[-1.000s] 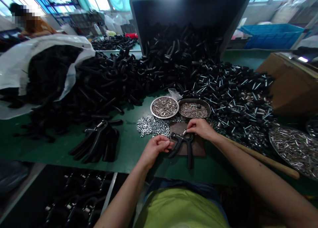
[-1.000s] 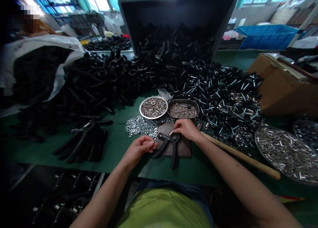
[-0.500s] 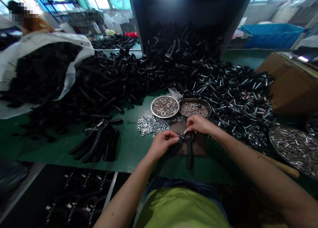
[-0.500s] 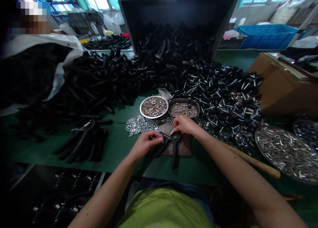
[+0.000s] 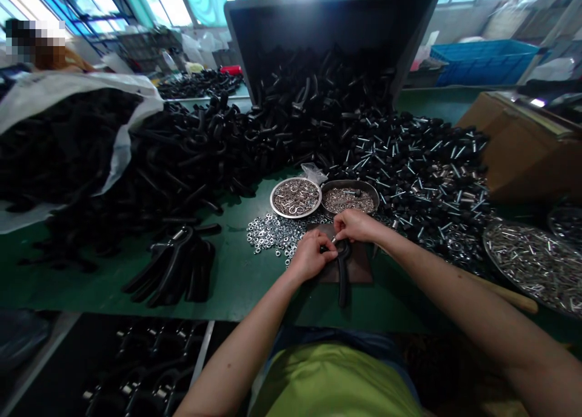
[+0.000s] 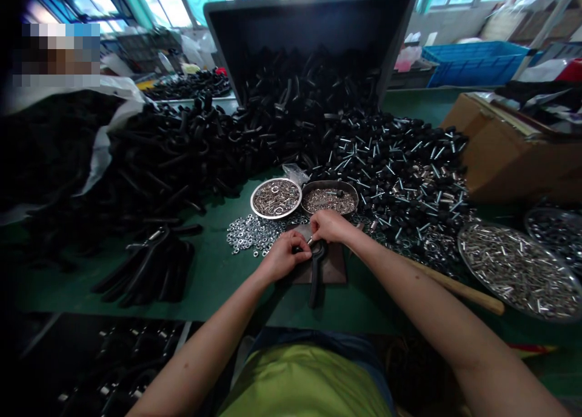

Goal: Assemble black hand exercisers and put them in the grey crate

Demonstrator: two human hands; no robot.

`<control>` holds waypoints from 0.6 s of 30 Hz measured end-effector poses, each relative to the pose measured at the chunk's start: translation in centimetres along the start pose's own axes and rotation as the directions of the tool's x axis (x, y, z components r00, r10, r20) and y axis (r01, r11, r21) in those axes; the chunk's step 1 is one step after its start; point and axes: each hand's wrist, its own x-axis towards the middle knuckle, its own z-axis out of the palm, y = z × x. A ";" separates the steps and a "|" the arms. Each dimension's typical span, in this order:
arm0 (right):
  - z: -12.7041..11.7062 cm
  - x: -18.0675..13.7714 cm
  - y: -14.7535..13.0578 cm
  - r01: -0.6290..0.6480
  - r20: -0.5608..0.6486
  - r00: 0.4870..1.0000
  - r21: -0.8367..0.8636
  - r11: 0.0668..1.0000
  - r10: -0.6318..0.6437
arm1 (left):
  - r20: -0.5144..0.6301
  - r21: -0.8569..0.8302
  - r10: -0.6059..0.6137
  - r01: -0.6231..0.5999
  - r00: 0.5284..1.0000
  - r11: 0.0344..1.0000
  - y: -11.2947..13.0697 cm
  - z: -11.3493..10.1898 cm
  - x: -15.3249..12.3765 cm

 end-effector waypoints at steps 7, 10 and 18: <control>0.3 0.1 1.1 0.048 0.057 0.997 0.089 0.995 -0.053 | -0.008 -0.045 0.014 -0.014 1.000 0.999 0.0 0.2 -0.1; 0.9 0.1 1.8 0.043 0.038 0.998 0.134 0.990 -0.049 | -0.014 -0.105 0.007 -0.009 1.000 0.994 -0.2 0.3 -0.2; 0.0 -3.2 2.7 0.021 -0.140 0.990 0.143 0.989 -0.001 | 0.009 -0.161 0.001 0.001 1.000 0.987 -0.6 0.2 -0.1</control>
